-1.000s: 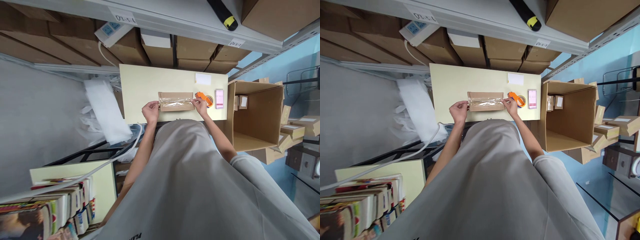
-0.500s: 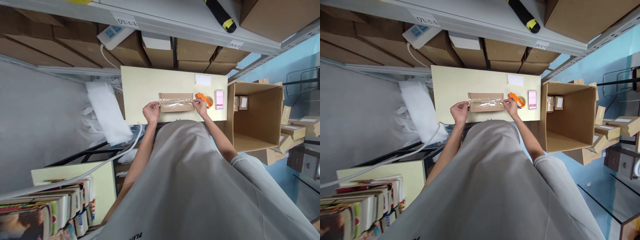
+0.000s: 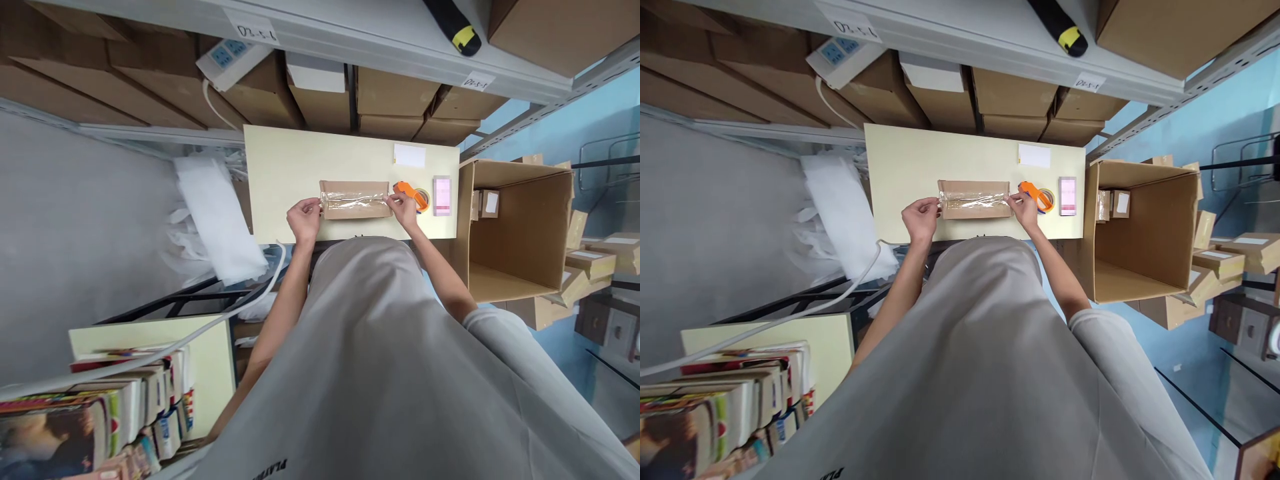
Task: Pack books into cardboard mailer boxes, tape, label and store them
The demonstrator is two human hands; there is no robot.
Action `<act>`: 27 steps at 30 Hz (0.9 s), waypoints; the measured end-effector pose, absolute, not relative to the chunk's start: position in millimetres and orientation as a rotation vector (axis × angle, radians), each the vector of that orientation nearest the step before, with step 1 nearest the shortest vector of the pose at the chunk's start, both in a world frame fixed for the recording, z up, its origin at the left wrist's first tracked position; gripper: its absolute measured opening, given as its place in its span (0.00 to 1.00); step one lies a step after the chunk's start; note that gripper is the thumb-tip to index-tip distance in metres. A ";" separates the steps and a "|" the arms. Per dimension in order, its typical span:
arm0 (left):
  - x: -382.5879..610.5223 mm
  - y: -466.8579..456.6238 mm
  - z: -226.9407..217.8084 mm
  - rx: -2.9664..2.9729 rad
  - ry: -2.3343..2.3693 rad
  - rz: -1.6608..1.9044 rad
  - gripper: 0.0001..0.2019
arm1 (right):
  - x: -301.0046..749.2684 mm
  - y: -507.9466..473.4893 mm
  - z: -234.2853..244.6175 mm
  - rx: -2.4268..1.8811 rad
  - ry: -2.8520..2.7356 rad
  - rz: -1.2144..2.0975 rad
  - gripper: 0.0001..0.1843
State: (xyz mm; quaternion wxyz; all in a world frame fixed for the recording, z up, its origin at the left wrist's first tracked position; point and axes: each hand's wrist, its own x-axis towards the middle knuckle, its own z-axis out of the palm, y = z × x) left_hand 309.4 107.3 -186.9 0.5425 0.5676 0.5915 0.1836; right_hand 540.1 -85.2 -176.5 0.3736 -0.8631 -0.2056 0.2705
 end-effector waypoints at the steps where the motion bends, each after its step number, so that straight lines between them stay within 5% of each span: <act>1: 309.7 106.6 -183.3 1.353 1.401 0.463 0.16 | 540.5 -85.0 -174.5 -2.230 -0.541 0.703 0.33; 7: 316.9 91.2 -132.2 1.255 1.163 0.532 0.14 | 522.9 -72.9 -144.4 -2.275 -0.721 0.490 0.22; 14: 324.0 78.6 -68.9 0.747 0.727 0.348 0.16 | 476.0 -41.1 -74.4 -1.789 -0.971 0.741 0.22; 27: 327.9 79.5 -57.0 0.692 0.739 0.296 0.15 | 478.6 -40.5 -61.8 -1.689 -0.852 0.832 0.23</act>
